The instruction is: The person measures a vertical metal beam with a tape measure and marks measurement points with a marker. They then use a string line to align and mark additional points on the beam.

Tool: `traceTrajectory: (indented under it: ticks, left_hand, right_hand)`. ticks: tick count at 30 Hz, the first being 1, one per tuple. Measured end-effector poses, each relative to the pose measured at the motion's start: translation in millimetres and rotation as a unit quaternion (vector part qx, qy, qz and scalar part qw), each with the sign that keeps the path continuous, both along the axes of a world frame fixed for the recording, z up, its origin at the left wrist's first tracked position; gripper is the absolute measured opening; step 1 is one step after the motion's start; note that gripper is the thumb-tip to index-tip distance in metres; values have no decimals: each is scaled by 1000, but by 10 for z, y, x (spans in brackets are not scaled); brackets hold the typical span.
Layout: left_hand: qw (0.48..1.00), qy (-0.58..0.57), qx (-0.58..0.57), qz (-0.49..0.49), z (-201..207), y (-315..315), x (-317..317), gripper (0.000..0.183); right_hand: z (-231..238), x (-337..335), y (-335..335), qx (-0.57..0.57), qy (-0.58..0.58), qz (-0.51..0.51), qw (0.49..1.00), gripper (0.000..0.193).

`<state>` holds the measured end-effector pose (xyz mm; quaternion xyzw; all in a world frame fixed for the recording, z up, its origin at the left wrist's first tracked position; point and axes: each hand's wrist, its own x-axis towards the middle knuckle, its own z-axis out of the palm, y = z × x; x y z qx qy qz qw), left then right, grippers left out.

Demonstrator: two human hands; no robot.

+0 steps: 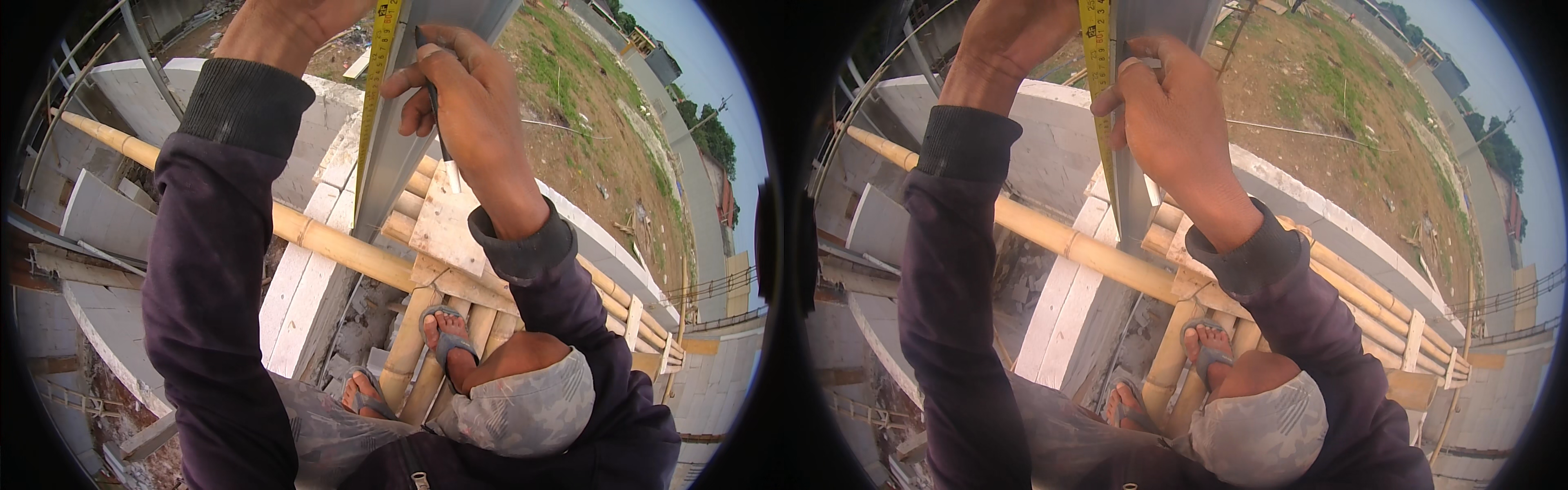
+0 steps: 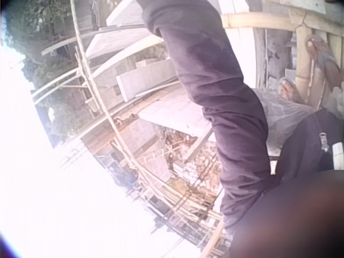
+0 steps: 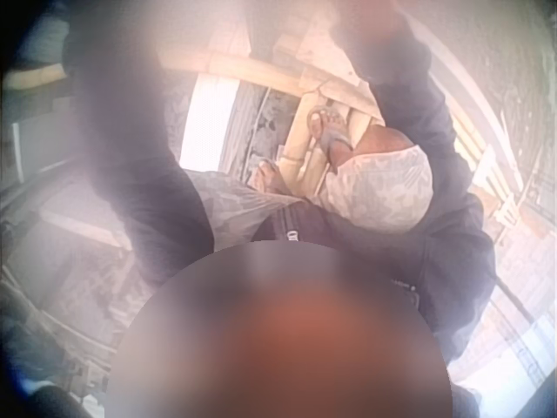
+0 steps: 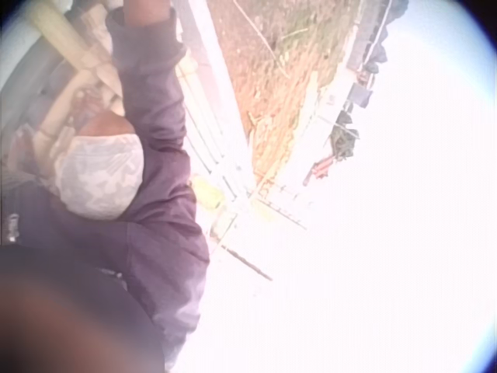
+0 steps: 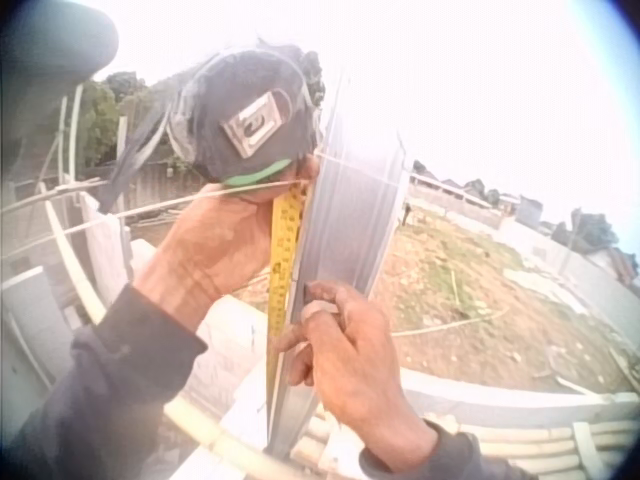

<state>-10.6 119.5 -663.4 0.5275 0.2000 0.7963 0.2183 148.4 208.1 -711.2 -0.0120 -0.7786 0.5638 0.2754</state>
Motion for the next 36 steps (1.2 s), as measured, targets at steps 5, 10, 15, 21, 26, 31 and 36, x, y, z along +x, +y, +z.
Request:
traceTrajectory:
  ticks: [5, 10, 15, 21, 26, 31, 36]
  left_hand:
    - [996, 5, 6, -92, -23, -2, -127, 25]
    - [990, 24, -10, 138, 4, -170, -79, 31]
    - [973, 3, 2, 229, 442, -730, -233, 31]
    - [857, 38, 93, 505, 725, -1343, 9, 30]
    - [835, -58, 151, 525, 1076, -1849, 234, 28]
    - [822, -139, 219, 507, 1030, -2504, 320, 28]
    - [805, -254, 298, 446, 713, -3449, 163, 22]
  right_hand:
    - [75, 170, 42, -30, -14, -20, 999, 38]
    - [673, 352, 108, 38, 86, -38, 995, 27]
    - [1434, 402, -23, 182, 115, -33, 976, 15]
    - [1946, -223, -405, 226, 143, 139, 953, 30]
    - [1796, -884, -1016, 317, 105, 191, 923, 48]
    - [1598, -1203, -1450, 268, -23, 358, 894, 23]
    - [1581, -1209, -1519, 238, -155, 466, 838, 20]
